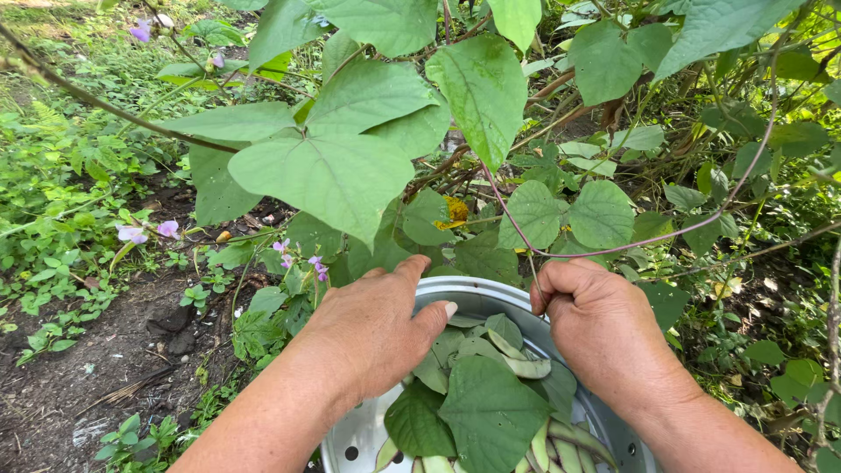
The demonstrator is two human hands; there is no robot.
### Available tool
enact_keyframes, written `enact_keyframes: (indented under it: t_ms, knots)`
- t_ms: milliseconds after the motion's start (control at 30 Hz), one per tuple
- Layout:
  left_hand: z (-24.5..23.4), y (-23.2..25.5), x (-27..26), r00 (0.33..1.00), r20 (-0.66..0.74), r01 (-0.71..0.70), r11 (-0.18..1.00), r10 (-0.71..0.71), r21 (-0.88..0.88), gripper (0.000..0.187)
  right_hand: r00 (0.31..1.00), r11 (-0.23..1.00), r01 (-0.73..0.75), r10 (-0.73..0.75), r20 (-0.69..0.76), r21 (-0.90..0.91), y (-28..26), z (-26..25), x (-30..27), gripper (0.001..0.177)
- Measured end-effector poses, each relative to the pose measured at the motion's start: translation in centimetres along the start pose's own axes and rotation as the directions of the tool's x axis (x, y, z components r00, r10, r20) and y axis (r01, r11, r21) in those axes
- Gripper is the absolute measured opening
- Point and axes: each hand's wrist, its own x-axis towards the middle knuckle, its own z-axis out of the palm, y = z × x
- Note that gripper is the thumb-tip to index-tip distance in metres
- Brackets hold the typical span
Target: The person picks green leaves and pods from a climbing plant and places them into a perforated metal bowl held in the left hand. The hands repeatedly reach into the foliage, detach leaves and pods, and deposit them into the bowl throughout the clip.
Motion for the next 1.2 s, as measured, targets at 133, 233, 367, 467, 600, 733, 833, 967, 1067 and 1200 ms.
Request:
enact_keyframes:
  t_ms: [133, 233, 367, 467, 600, 733, 833, 967, 1067, 1200]
  knots:
    - [0.1, 0.0, 0.3, 1.0, -0.016, -0.003, 1.0, 0.003, -0.001, 0.071, 0.99, 0.991, -0.098, 0.088, 0.113, 0.09, -1.0, -0.6, 0.2, 0.02]
    - [0.1, 0.0, 0.4, 1.0, -0.011, 0.006, 1.0, -0.006, 0.003, 0.07, 0.864, 0.901, -0.432, 0.401, 0.304, 0.04, -2.1, -1.0, 0.3, 0.024]
    - [0.1, 0.0, 0.6, 1.0, -0.007, 0.003, 1.0, -0.003, 0.009, 0.07, 0.903, 0.952, -0.295, 0.307, 0.301, -0.085, -2.8, -1.4, 0.5, 0.023]
    - [0.1, 0.1, 0.8, 1.0, -0.004, -0.004, 1.0, 0.004, 0.004, 0.07, 0.901, 0.956, -0.266, 0.293, 0.319, -0.126, -2.6, -1.4, 0.4, 0.022]
    - [0.0, 0.2, 0.9, 1.0, 0.008, 0.011, 1.0, -0.011, -0.007, 0.069, 0.931, 0.981, -0.193, 0.195, 0.31, -0.035, -2.3, -1.0, 0.4, 0.022]
    - [0.1, 0.1, 1.1, 1.0, 0.002, -0.008, 1.0, 0.008, 0.017, 0.07, 0.928, 0.96, -0.22, 0.261, 0.267, -0.175, -2.5, -0.6, 0.2, 0.022]
    - [0.1, -0.1, 1.1, 1.0, 0.004, -0.002, 1.0, 0.002, 0.024, 0.07, 0.921, 0.936, -0.237, 0.302, 0.245, -0.26, -2.9, -0.5, 0.2, 0.016]
    - [0.1, -0.5, 1.1, 1.0, 0.013, 0.004, 1.0, -0.005, 0.015, 0.07, 0.941, 0.944, -0.217, 0.27, 0.206, -0.247, -3.1, -0.4, 0.2, 0.011]
    - [0.1, -0.8, 1.1, 1.0, 0.022, 0.008, 1.0, -0.008, 0.014, 0.07, 0.957, 0.959, -0.187, 0.227, 0.183, -0.214, -3.1, -0.2, 0.3, 0.012]
    - [0.0, -1.0, 1.1, 1.0, 0.007, -0.014, 1.0, 0.014, 0.028, 0.07, 0.92, 0.933, -0.279, 0.327, 0.217, -0.226, -3.2, 0.0, 0.2, 0.015]
